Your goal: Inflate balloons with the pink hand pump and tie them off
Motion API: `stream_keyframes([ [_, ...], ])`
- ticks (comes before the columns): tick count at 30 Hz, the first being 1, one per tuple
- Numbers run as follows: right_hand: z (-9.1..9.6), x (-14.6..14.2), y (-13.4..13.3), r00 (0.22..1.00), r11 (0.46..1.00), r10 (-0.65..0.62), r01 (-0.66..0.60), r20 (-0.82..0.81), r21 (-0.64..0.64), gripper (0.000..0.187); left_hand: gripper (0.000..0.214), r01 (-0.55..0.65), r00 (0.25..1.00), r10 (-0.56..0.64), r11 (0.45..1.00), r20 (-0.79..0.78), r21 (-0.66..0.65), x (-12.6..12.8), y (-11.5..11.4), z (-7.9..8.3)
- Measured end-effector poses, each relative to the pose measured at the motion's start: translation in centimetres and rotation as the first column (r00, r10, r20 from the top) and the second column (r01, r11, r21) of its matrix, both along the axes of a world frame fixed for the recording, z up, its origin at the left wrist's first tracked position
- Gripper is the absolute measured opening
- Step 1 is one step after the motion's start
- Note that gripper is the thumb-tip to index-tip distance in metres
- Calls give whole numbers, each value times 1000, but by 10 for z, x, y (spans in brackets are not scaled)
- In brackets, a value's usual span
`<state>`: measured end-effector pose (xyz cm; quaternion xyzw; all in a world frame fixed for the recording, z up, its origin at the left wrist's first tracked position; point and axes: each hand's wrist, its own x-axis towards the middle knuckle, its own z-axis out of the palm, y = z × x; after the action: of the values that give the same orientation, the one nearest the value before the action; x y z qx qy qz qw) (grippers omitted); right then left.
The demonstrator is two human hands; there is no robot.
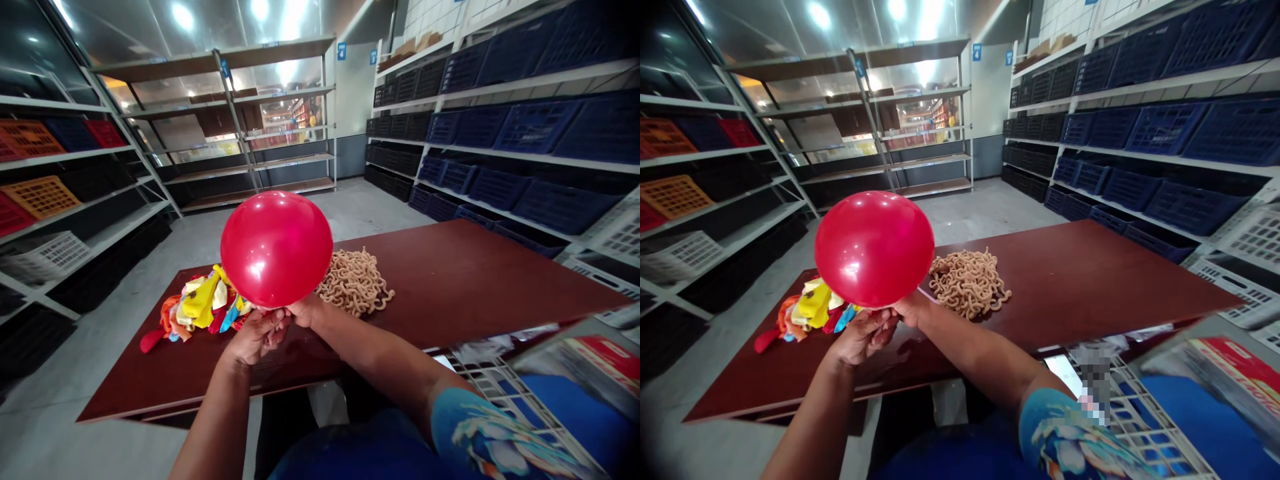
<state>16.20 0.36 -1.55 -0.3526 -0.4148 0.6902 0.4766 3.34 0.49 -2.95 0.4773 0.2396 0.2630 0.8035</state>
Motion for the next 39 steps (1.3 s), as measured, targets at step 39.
stream_keyframes([
  [39, 15, 215, -5, 153, 922, -305, -199, 940, 331, 27, 20, -236, 783, 460, 842, 418, -485, 9, 20, 17],
])
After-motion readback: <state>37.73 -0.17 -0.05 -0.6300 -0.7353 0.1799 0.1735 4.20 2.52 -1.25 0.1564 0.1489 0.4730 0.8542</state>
